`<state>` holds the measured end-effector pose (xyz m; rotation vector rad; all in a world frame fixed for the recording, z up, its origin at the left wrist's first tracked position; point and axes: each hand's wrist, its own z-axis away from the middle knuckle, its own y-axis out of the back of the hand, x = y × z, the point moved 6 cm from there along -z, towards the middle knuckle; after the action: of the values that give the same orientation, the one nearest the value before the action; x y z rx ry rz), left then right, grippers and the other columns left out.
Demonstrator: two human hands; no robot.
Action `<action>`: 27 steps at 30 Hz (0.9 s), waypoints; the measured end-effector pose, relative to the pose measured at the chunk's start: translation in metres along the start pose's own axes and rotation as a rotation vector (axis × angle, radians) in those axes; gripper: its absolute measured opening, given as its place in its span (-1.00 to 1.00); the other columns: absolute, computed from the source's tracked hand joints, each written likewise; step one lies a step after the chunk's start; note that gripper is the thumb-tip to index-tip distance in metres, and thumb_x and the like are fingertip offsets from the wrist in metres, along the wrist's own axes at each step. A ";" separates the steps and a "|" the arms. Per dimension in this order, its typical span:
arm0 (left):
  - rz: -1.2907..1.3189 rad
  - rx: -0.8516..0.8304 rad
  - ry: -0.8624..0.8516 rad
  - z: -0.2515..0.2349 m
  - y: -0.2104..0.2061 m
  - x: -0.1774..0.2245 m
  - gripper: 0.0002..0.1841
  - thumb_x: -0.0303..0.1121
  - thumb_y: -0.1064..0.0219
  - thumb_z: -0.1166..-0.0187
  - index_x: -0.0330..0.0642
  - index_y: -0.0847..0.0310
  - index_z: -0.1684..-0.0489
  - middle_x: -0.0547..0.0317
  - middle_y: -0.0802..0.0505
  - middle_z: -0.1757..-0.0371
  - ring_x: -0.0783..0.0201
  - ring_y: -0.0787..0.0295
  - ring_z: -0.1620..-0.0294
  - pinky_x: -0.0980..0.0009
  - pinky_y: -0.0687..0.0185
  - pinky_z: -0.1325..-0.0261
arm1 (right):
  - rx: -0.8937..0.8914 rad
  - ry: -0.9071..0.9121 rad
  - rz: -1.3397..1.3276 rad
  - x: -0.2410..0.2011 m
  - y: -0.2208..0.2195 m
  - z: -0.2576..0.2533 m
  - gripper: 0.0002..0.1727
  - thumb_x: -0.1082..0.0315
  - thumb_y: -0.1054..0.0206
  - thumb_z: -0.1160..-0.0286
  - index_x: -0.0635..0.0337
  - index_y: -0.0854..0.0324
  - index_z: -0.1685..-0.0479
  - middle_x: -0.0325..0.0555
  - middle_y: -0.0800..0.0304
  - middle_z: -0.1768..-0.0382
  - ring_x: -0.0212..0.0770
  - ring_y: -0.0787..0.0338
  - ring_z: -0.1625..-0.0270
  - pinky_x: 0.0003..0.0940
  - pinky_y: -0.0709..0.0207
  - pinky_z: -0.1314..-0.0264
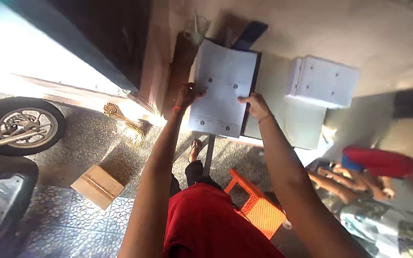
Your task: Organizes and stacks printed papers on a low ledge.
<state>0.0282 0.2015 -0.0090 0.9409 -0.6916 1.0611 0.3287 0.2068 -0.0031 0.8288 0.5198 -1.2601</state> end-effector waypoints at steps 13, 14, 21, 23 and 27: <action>0.043 -0.022 -0.078 -0.002 -0.005 -0.004 -0.53 -0.29 -0.57 -0.42 -0.39 -0.67 -0.21 -0.32 -0.82 -0.04 -0.20 -0.75 -0.14 -0.18 -0.53 -0.33 | 0.016 -0.034 -0.031 0.000 0.000 0.003 -0.69 0.50 -0.30 -0.62 0.25 -0.52 -0.29 -0.08 -0.80 0.04 -0.29 -0.82 0.13 -0.32 -0.74 0.06; 0.040 -0.018 -0.091 -0.001 -0.005 -0.004 -0.54 -0.30 -0.55 -0.44 -0.40 -0.66 -0.23 -0.32 -0.82 -0.04 -0.20 -0.75 -0.14 -0.17 -0.54 -0.33 | 0.015 -0.033 -0.032 0.000 -0.001 0.003 -0.71 0.50 -0.29 -0.62 0.25 -0.52 -0.28 -0.07 -0.80 0.06 -0.30 -0.82 0.15 -0.32 -0.73 0.07; 0.074 -0.006 -0.121 -0.002 -0.006 -0.008 -0.56 -0.34 -0.54 -0.43 -0.43 -0.66 -0.20 -0.33 -0.81 -0.01 -0.18 -0.75 -0.07 -0.14 -0.55 -0.29 | 0.010 -0.051 -0.018 0.000 0.000 0.001 -0.71 0.48 -0.31 -0.62 0.24 -0.54 -0.27 -0.07 -0.81 0.07 -0.29 -0.82 0.15 -0.32 -0.73 0.07; 0.082 -0.008 -0.103 -0.002 -0.007 -0.009 -0.55 -0.33 -0.56 -0.41 -0.43 -0.65 -0.20 -0.33 -0.80 0.00 -0.19 -0.74 -0.08 -0.16 -0.54 -0.28 | 0.009 -0.050 -0.011 0.000 0.001 0.000 -0.71 0.48 -0.32 -0.60 0.24 -0.56 -0.25 -0.07 -0.81 0.08 -0.28 -0.83 0.16 -0.32 -0.74 0.08; 0.065 -0.011 -0.101 -0.002 -0.007 -0.009 -0.55 -0.34 -0.54 -0.43 -0.43 -0.65 -0.21 -0.33 -0.81 -0.01 -0.17 -0.75 -0.08 -0.12 -0.54 -0.28 | -0.014 -0.045 0.011 0.002 0.002 0.000 -0.70 0.47 -0.33 -0.60 0.25 -0.55 -0.26 -0.07 -0.81 0.05 -0.29 -0.83 0.13 -0.32 -0.74 0.05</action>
<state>0.0318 0.1978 -0.0195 0.9728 -0.8150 1.0710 0.3310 0.2053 -0.0040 0.7890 0.4868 -1.2613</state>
